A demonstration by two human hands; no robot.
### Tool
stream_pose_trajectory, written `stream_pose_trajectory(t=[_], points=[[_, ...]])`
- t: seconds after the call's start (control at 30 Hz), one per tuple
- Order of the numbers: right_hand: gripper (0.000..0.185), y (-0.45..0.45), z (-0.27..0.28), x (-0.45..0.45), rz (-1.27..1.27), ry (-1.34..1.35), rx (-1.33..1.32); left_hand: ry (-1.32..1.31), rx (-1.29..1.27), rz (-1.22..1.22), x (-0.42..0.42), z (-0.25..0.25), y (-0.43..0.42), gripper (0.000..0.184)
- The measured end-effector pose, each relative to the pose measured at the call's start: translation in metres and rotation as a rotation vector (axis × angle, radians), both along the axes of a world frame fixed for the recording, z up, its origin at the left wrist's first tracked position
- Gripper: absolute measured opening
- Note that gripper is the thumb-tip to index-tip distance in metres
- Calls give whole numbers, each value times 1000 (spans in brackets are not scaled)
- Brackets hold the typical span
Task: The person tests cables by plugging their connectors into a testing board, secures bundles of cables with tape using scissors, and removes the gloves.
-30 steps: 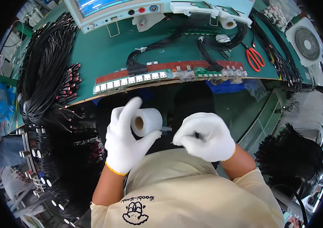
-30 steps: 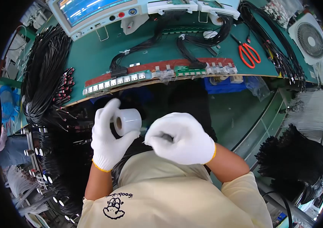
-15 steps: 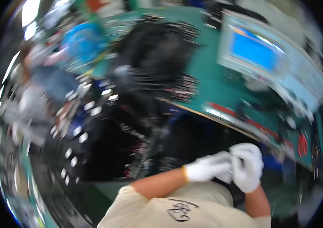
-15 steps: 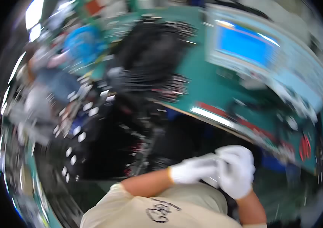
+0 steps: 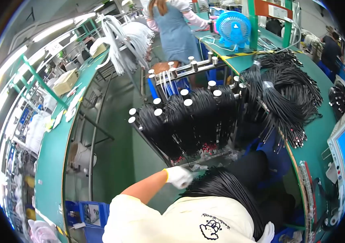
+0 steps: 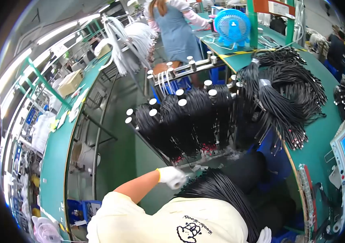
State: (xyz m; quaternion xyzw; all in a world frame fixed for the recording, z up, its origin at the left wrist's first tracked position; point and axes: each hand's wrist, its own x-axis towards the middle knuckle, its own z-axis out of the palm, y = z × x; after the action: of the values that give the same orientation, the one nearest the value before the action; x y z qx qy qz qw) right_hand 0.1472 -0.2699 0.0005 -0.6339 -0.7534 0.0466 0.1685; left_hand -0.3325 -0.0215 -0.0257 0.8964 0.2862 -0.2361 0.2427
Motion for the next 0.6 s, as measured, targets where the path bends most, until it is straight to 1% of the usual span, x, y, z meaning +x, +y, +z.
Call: stream_pose_trajectory(t=[0.07,0.13,0.17,0.2,0.23,0.27,0.33,0.37,0.43,0.47,0.5,0.53,0.6], points=[[62,-18,-31,0,-108,-104,188,-519,46,-116,-66,-102,-48,7],[64,-13,-36,-9,-163,-91,238,-672,118,119,-46,-96,-74,9],[64,-13,-35,-15,-194,-86,257,-846,-456,814,-33,-107,-76,11],[65,-13,-31,-20,-212,-90,241,-925,-1068,1501,-17,-119,-72,12],[66,-12,-24,-26,-232,-96,224,-932,-993,1753,7,-95,-64,17],[67,-14,-19,-28,-254,-106,206,-1017,-1055,1854,13,-113,-57,15],[70,-17,-20,-32,-348,-108,153,-1298,-1266,1834,25,-152,-40,18],[72,-18,-21,-34,-398,-107,129,-1311,-1102,1599,28,-170,-24,18],[73,-20,-17,-34,-468,-61,85,-1416,-1041,1411,45,-211,9,18],[75,-18,-15,-33,-502,-38,62,-1325,-609,1085,63,-176,19,14],[72,-15,-13,-31,-532,-26,47,-1010,140,787,83,-135,29,11],[69,-9,-9,-29,-581,9,21,-847,682,655,102,-92,39,10],[67,5,-6,-19,-606,62,8,-869,643,763,138,-88,68,13]])
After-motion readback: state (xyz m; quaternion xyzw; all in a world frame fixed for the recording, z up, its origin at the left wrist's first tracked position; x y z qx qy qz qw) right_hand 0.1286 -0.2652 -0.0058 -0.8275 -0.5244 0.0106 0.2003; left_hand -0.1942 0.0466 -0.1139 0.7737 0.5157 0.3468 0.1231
